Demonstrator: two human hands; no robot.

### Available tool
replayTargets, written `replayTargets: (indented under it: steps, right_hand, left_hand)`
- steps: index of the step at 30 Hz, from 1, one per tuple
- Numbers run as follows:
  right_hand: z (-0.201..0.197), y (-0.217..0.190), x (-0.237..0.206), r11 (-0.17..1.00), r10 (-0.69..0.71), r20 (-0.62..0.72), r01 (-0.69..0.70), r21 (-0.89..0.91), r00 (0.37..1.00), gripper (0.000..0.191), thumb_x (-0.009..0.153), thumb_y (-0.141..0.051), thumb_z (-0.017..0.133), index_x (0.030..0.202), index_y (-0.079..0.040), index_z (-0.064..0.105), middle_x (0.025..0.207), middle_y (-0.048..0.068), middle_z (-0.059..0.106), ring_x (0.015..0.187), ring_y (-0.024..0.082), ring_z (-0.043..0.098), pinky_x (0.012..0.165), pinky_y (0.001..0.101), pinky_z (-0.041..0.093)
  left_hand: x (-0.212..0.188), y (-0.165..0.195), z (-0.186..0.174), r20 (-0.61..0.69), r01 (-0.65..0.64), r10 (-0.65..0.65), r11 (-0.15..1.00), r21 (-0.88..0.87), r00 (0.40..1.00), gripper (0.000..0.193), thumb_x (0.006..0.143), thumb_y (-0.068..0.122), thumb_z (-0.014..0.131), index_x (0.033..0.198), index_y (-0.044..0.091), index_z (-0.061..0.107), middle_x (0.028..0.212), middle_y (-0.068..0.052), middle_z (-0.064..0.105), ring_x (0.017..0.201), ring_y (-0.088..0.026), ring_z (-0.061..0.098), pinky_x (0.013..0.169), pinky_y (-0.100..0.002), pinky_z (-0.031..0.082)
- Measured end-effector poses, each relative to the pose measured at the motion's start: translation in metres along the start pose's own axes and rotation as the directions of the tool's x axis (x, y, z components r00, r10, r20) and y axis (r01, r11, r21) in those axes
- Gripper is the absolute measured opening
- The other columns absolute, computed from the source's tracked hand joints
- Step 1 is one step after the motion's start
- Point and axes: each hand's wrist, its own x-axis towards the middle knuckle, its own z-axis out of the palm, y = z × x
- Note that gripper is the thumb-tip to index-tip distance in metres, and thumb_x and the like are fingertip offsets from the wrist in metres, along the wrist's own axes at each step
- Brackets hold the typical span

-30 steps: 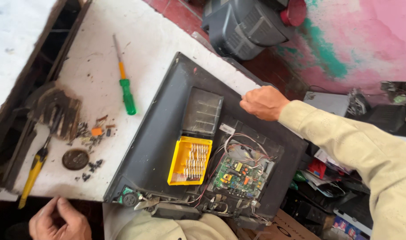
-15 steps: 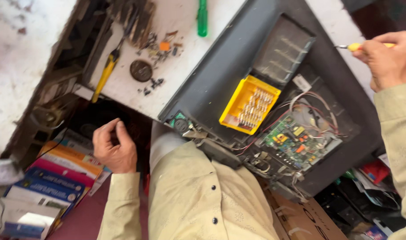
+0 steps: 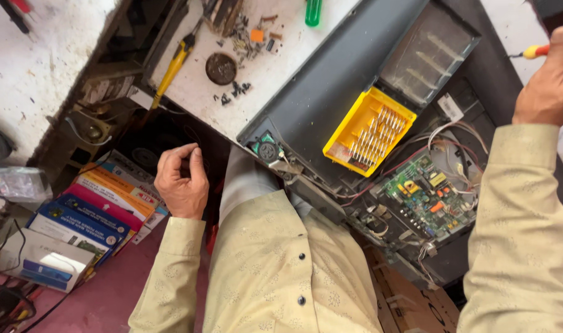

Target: The person uses a screwdriver to remove screws from the back panel of a television set. They then lift the panel to expose the internal circuit boards and wiring, and continue to unscrew additional fasteners along the edges of the chassis.

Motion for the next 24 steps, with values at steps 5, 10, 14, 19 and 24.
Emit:
replayTargets:
  steps: [5,10,14,19,24]
  right_hand:
    - [-0.003,0.007,-0.004,0.996,-0.079,0.003,0.079,0.032,0.997,0.026,0.12,-0.018,0.07,0.114,0.005,0.079,0.098,0.007,0.08,0.083,0.014,0.067,0.08,0.0276,0.055]
    - [-0.008,0.017,-0.01,0.93,-0.29,0.036,0.273,0.245,0.956,0.027,0.12,-0.002,0.05,0.139,0.012,0.064,0.137,0.02,0.074,0.122,0.025,0.076,0.104,0.0352,0.068]
    - [-0.007,0.007,-0.013,0.912,-0.175,0.018,0.155,0.38,0.984,0.014,0.125,0.003,0.062,0.137,0.01,0.063,0.129,0.017,0.069,0.106,0.021,0.067,0.097,0.0355,0.065]
    - [-0.013,-0.011,-0.003,0.946,-0.282,-0.13,0.298,0.126,0.95,0.036,0.105,-0.001,0.078,0.137,0.009,0.067,0.108,0.014,0.06,0.092,0.024,0.068,0.083,0.0403,0.063]
    - [-0.01,-0.019,0.003,0.867,-0.263,-0.026,0.248,0.432,0.964,0.041,0.117,-0.01,0.058,0.154,0.003,0.049,0.139,0.014,0.065,0.128,0.024,0.067,0.116,0.0404,0.058]
  left_hand:
    - [-0.009,0.001,-0.006,-0.01,-0.051,0.051,0.999,0.017,0.999,0.005,0.1,0.004,0.073,0.104,0.003,0.073,0.1,-0.01,0.071,0.089,-0.022,0.07,0.079,-0.032,0.055]
    - [-0.014,0.004,-0.008,-0.005,-0.083,0.083,0.997,0.006,0.997,0.005,0.101,0.005,0.074,0.105,0.003,0.072,0.1,-0.009,0.071,0.089,-0.02,0.069,0.079,-0.03,0.055]
    - [-0.018,0.007,-0.009,0.026,0.035,-0.034,0.999,-0.04,0.999,0.005,0.099,0.006,0.074,0.103,0.003,0.074,0.095,-0.009,0.07,0.07,-0.016,0.062,0.065,-0.028,0.051]
    - [-0.022,0.004,-0.01,0.02,-0.038,0.038,0.999,0.0,0.999,0.004,0.099,0.005,0.075,0.103,0.005,0.075,0.094,-0.009,0.069,0.074,-0.016,0.063,0.068,-0.029,0.051]
    - [-0.023,0.016,0.003,0.059,-0.178,0.175,0.983,0.053,0.983,0.001,0.109,0.006,0.075,0.109,0.006,0.075,0.099,-0.009,0.071,0.086,-0.017,0.068,0.081,-0.027,0.054]
